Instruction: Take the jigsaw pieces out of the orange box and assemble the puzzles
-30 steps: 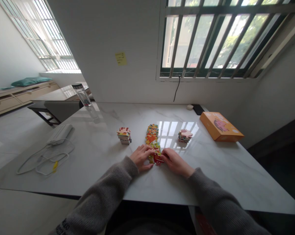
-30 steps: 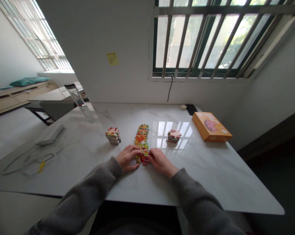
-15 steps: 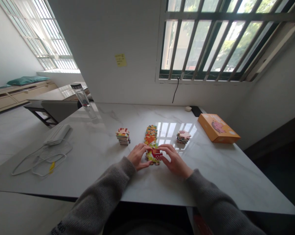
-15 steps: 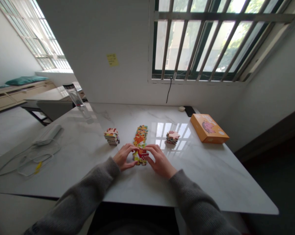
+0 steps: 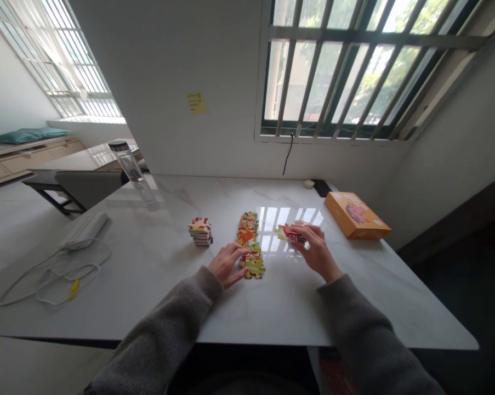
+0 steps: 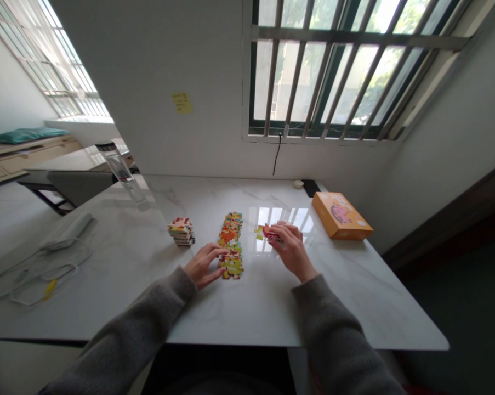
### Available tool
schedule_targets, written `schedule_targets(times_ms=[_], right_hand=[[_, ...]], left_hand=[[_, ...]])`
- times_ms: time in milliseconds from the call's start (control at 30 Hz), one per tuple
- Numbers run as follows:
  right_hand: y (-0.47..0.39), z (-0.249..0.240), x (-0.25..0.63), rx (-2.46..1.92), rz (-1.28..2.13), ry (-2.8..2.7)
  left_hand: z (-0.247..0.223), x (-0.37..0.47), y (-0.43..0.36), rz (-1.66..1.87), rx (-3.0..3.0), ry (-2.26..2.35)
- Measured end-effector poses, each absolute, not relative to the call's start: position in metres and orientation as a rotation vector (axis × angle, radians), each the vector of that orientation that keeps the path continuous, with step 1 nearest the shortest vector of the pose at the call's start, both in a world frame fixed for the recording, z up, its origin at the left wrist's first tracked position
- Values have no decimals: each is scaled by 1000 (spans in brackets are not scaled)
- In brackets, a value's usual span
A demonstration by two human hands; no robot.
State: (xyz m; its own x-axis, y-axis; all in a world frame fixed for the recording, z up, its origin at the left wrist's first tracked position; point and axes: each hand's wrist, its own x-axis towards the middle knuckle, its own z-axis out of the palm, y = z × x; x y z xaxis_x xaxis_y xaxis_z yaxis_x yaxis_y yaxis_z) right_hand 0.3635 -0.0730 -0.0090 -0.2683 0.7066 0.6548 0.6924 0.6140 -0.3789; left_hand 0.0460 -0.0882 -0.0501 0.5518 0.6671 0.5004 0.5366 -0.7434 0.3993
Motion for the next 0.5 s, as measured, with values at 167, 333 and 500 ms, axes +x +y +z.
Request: schedule_targets(times_ms=[167,333,500], right_hand=[[-48,-16,413,-1262,-2,-1936],[-37,-24,428,-1291,58,-1919],[-34,-27,430,-1285,126,-1919]], left_hand=[[-51,46,-87,942,2625,1015],[-51,46,-88,942,2632,1061],[-51,46,-88,907,2637,1054]])
